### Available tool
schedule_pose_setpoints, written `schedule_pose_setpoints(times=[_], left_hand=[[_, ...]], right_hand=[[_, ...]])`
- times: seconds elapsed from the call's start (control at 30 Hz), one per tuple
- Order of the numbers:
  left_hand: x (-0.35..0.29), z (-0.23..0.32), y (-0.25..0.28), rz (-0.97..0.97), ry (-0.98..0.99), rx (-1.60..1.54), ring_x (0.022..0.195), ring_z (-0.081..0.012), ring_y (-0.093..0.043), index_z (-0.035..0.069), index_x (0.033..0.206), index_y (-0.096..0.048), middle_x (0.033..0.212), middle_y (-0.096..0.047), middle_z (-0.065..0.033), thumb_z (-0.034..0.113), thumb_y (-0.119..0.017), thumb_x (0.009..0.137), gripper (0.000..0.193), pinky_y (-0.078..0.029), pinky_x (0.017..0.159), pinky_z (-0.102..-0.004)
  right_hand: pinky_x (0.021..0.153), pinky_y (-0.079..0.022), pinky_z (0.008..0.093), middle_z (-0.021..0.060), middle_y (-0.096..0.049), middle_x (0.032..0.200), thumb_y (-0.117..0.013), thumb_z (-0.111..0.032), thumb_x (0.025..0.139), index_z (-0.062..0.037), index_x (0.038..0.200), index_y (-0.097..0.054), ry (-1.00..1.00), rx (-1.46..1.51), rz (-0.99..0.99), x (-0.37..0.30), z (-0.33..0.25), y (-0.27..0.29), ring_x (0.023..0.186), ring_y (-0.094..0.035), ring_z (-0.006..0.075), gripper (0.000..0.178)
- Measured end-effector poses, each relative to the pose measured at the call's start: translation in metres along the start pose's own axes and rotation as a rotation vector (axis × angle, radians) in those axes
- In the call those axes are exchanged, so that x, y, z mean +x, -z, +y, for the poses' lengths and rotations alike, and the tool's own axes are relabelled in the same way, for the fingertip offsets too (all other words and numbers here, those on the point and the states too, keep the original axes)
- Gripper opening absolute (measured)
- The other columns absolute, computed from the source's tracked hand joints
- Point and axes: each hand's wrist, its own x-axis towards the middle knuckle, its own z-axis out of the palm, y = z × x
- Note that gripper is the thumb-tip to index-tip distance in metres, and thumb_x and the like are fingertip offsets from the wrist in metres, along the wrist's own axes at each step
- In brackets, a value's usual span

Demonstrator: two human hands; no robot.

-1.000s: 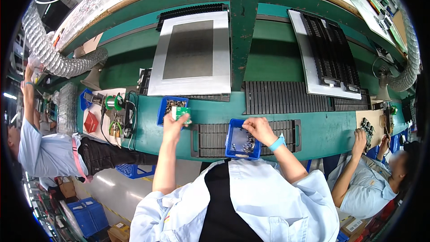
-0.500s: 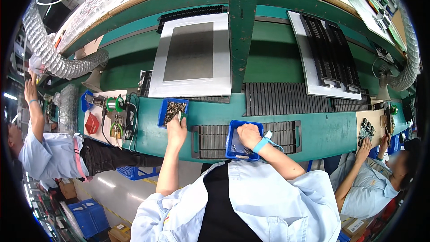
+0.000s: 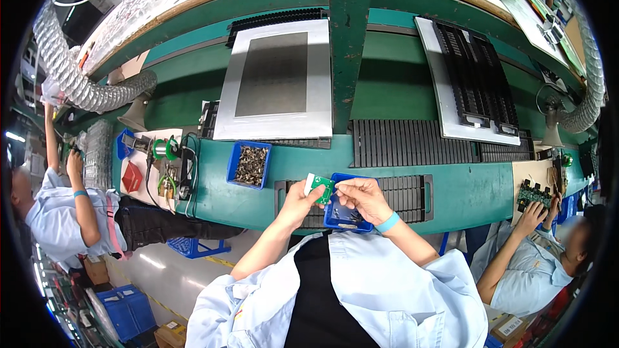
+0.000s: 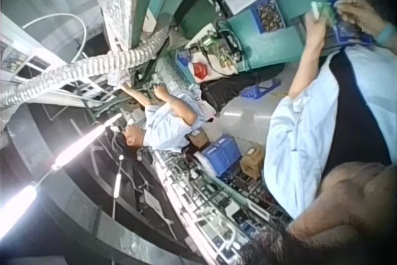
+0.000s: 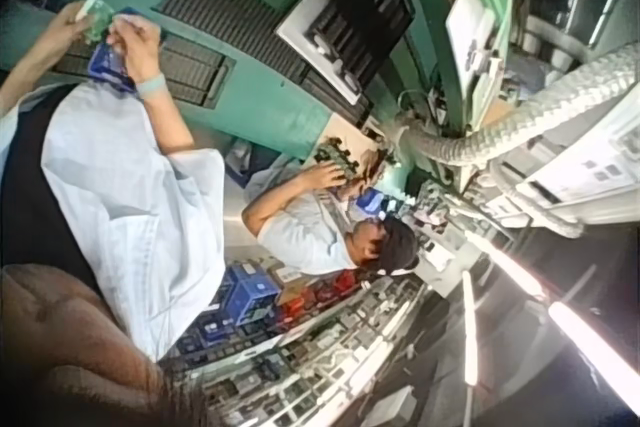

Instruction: The person repeatedly picks up circuit boards, takes small electronic components from a container, and attaches them to each board by hand.

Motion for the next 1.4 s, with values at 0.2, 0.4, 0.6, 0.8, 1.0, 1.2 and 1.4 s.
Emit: schedule_pose_setpoints(times=[0.2, 0.4, 0.6, 0.8, 1.0, 1.2, 1.4], left_hand=[[-0.005, 0.008, -0.01, -0.018, 0.033, -0.267, 0.066, -0.0124, -0.057, -0.002, 0.092, -0.051, 0.077, -0.058, -0.0084, 0.008, -0.053, 0.083, 0.013, -0.045, 0.056, -0.0197], [-0.005, 0.01, -0.017, 0.035, 0.01, -0.372, 0.066, -0.0129, -0.057, -0.002, 0.093, -0.051, 0.078, -0.058, -0.0086, 0.005, -0.055, 0.082, 0.014, -0.045, 0.058, -0.02], [-0.005, 0.005, -0.017, 0.056, -0.07, -0.259, 0.066, -0.0128, -0.057, -0.002, 0.091, -0.051, 0.078, -0.058, -0.0083, 0.002, -0.057, 0.08, 0.013, -0.045, 0.058, -0.0206], [-0.003, -0.003, -0.012, 0.002, -0.087, -0.264, 0.065, -0.0133, -0.056, -0.002, 0.088, -0.053, 0.076, -0.057, -0.0081, -0.001, -0.059, 0.077, 0.013, -0.044, 0.057, -0.0211], [-0.004, -0.003, -0.009, -0.141, -0.023, -0.429, 0.06, -0.014, -0.054, -0.001, 0.085, -0.054, 0.072, -0.057, -0.008, -0.002, -0.061, 0.074, 0.012, -0.043, 0.053, -0.021], [0.015, 0.015, 0.049, 0.183, -0.128, -0.075, 0.056, -0.0122, -0.054, 0.0, 0.083, -0.057, 0.067, -0.059, -0.0079, -0.001, -0.062, 0.073, 0.011, -0.044, 0.051, -0.0207], [0.019, 0.011, 0.15, 0.677, -0.074, 1.348, 0.051, -0.0211, -0.055, -0.008, 0.083, -0.053, 0.065, -0.058, -0.0149, 0.012, -0.055, 0.081, 0.02, -0.044, 0.048, -0.0306]], right_hand=[[0.046, -0.037, 0.014, 0.0056, -0.058, 0.068, -0.058, -0.003, 0.079, 0.0013, 0.085, -0.06, 0.091, 0.014, 0.032, 0.0, 0.009, -0.002, 0.054, -0.05, 0.0075, 0.008], [0.05, -0.038, 0.0135, 0.0044, -0.057, 0.069, -0.057, -0.002, 0.08, 0.0015, 0.084, -0.057, 0.277, -0.17, 0.089, 0.001, 0.025, -0.004, 0.056, -0.049, 0.0061, 0.006], [0.053, -0.038, 0.0139, 0.0044, -0.058, 0.07, -0.055, -0.002, 0.08, 0.0016, 0.083, -0.057, 0.267, -0.333, 0.11, -0.003, 0.02, -0.008, 0.059, -0.048, 0.0055, 0.004], [0.054, -0.039, 0.0168, 0.0053, -0.056, 0.07, -0.058, -0.004, 0.08, 0.0005, 0.084, -0.056, 0.131, -0.102, -0.061, 0.0, 0.023, 0.003, 0.058, -0.047, 0.0079, 0.006], [0.051, -0.037, 0.0153, 0.0081, -0.058, 0.072, -0.06, -0.006, 0.079, -0.0007, 0.084, -0.058, -0.104, 0.228, -0.259, 0.009, 0.033, 0.014, 0.056, -0.047, 0.0076, 0.007], [0.048, -0.04, 0.0206, 0.0095, -0.059, 0.067, -0.059, -0.005, 0.078, 0.0002, 0.074, -0.058, 0.07, -0.411, -0.061, 0.031, 0.015, 0.038, 0.054, -0.051, 0.0124, 0.006], [0.047, -0.043, 0.0287, 0.0124, -0.057, 0.058, -0.05, -0.005, 0.075, 0.0034, 0.071, -0.056, 0.531, -1.985, -0.051, 0.036, 0.042, 0.043, 0.051, -0.056, 0.0231, 0.011]])
